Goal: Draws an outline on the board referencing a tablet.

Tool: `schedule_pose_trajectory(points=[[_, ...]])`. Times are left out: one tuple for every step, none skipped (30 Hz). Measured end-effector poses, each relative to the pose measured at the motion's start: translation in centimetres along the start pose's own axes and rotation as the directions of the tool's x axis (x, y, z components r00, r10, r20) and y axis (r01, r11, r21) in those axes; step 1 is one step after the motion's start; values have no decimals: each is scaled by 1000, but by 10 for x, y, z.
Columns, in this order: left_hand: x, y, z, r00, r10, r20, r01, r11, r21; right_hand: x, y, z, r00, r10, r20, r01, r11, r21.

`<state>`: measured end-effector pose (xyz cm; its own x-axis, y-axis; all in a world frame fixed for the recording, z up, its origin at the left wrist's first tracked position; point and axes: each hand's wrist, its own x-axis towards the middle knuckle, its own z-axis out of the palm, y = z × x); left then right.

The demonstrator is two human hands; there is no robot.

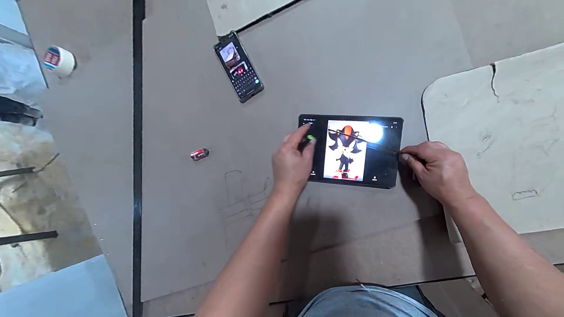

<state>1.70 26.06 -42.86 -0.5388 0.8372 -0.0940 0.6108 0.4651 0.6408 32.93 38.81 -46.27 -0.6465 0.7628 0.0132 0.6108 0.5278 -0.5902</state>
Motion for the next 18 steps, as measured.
schedule_pose_trajectory(points=[[-3,-14,-7,998,-22,-51,24,999,40,5,1,-1,1000,-6,14,6,1000,-9],[-8,-31,-13,994,-40,-98,49,995,92,9,2,-1,999,-13,34,14,1000,-19],[-15,-50,-17,989,-52,-138,74,985,153,11,3,-2,998,-22,56,24,999,-28],[-24,-70,-18,986,-55,-158,90,971,222,14,4,-3,997,-32,72,35,999,-36],[-32,-89,-17,987,-40,-158,86,950,301,18,4,-5,995,-43,85,47,998,-49],[-41,-105,-14,989,-2,-147,59,922,383,21,5,-6,994,-55,95,61,996,-62],[-50,-118,-10,988,54,-141,17,889,457,24,6,-7,993,-66,102,74,995,-73],[-55,-125,-7,986,92,-140,-11,868,497,25,6,-8,992,-72,108,82,993,-87],[-57,-128,-5,984,107,-139,-21,857,515,25,7,-9,991,-74,109,85,991,-103],[-58,-128,-3,984,111,-140,-21,851,525,25,7,-10,991,-79,111,92,989,-115],[-58,-128,-3,984,109,-141,-18,849,528,25,6,-11,990,-83,117,98,987,-127],[-57,-128,-3,983,111,-145,-18,849,528,26,5,-11,989,-88,122,104,986,-131],[-56,-128,-4,983,114,-145,-21,848,529,28,5,-12,988,-94,124,111,985,-133],[-54,-129,-4,982,119,-144,-25,848,530,30,6,-12,987,-103,126,119,984,-134],[-53,-129,-4,982,125,-144,-30,847,531,30,7,-12,986,-110,127,127,982,-137],[-53,-130,-4,980,132,-146,-35,847,531,30,9,-12,985,-116,130,134,981,-141],[-53,-130,-3,980,136,-146,-39,848,529,29,12,-12,984,-121,133,140,980,-144],[-52,-131,-3,980,136,-144,-40,849,526,29,14,-12,983,-127,135,147,978,-145]])
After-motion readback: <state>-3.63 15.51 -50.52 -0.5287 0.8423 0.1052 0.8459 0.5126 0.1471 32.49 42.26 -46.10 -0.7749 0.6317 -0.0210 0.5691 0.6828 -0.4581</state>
